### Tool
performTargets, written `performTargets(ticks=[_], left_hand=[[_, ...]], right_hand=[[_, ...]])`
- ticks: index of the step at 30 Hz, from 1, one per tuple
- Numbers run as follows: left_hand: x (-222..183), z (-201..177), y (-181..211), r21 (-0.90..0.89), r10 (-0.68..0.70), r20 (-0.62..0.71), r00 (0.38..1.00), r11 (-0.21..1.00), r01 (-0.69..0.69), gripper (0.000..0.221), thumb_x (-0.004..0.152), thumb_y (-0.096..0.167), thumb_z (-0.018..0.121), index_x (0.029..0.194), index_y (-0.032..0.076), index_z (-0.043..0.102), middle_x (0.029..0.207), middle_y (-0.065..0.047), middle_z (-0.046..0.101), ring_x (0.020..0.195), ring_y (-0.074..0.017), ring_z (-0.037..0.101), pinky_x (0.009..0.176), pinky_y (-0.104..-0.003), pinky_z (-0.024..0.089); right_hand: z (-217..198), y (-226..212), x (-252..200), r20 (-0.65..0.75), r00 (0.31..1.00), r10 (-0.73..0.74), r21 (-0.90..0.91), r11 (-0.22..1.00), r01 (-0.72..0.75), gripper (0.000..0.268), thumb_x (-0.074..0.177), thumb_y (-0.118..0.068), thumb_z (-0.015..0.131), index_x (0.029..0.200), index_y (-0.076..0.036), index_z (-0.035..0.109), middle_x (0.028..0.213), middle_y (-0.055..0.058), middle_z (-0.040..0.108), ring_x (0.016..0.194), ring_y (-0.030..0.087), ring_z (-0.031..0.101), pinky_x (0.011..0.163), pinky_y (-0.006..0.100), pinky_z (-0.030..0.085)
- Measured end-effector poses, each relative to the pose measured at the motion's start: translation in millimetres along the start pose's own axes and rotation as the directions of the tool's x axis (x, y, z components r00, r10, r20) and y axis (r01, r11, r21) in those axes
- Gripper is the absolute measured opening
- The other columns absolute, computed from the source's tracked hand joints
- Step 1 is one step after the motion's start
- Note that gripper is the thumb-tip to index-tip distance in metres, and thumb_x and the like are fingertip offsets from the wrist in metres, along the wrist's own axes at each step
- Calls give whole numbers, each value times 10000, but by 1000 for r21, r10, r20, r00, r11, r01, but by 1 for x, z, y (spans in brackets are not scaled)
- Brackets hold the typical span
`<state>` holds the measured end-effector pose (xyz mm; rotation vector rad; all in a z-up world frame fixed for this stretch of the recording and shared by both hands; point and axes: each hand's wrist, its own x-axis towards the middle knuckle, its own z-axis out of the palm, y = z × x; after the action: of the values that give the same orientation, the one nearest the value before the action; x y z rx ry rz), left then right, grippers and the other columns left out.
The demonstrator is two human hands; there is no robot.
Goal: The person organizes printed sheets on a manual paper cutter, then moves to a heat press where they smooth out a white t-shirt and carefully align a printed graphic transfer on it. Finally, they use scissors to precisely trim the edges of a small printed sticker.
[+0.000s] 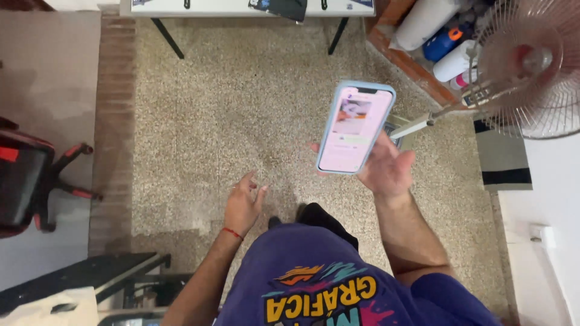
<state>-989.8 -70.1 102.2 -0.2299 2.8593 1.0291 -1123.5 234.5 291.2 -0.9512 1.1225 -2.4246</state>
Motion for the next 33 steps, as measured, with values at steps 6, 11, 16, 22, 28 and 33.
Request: performTargets(ticks=[6,11,16,22,28,33], left_hand=[[130,90,-89,141,-177,170,969,978,154,665,1127,473,642,1642,85,480,1160,-142,823,1142,-358,810,969,-510,672],[226,146,-147,221,-351,288,891,930,294,724,1048,540,679,1593,94,508,1392,-258,753,1274,-473,742,1055,-620,590],[325,155,-186,366,-564,368,739,819,443,759,1033,691,661,1587,187,539,1404,-180,792,1342,-359,775,1118,-553,646],[475,130,-185,324,-606,352,714,794,514,688,1075,629,634,1572,154,625,1440,-196,796,1391,-382,752,1147,-560,623],[649,114,-173,346,-504,447,739,859,377,606,1099,547,623,1541,136,664,1440,-224,790,1401,-412,737,1166,-568,613],[826,89,-149,323,-377,492,785,916,237,586,1103,430,650,1566,71,656,1447,-264,776,1405,-447,725,1191,-595,586]], right_hand=[[-93,-30,81,80,978,-192,-151,968,202,1100,1011,-904,433,1766,-108,351,1645,345,522,1491,492,606,1234,740,596],[-204,-27,132,6,976,-218,-9,976,218,1005,1152,-774,477,1878,-113,261,1875,247,352,1687,569,389,1280,900,458],[-314,-33,226,-31,988,-149,115,982,152,793,1163,-617,520,1754,-131,313,1821,336,314,1613,748,299,1120,914,504],[-387,-24,327,-118,986,-120,275,950,148,634,1167,-504,643,1703,-209,478,1815,330,349,1565,806,300,1060,973,478],[-459,3,422,-158,982,-106,211,968,138,788,1038,-465,817,1650,-138,442,1680,371,386,1467,728,447,1050,839,558],[-523,1,504,-151,985,-81,126,987,101,1008,883,-417,1024,1585,-53,398,1517,422,429,1349,636,625,1037,680,655]])
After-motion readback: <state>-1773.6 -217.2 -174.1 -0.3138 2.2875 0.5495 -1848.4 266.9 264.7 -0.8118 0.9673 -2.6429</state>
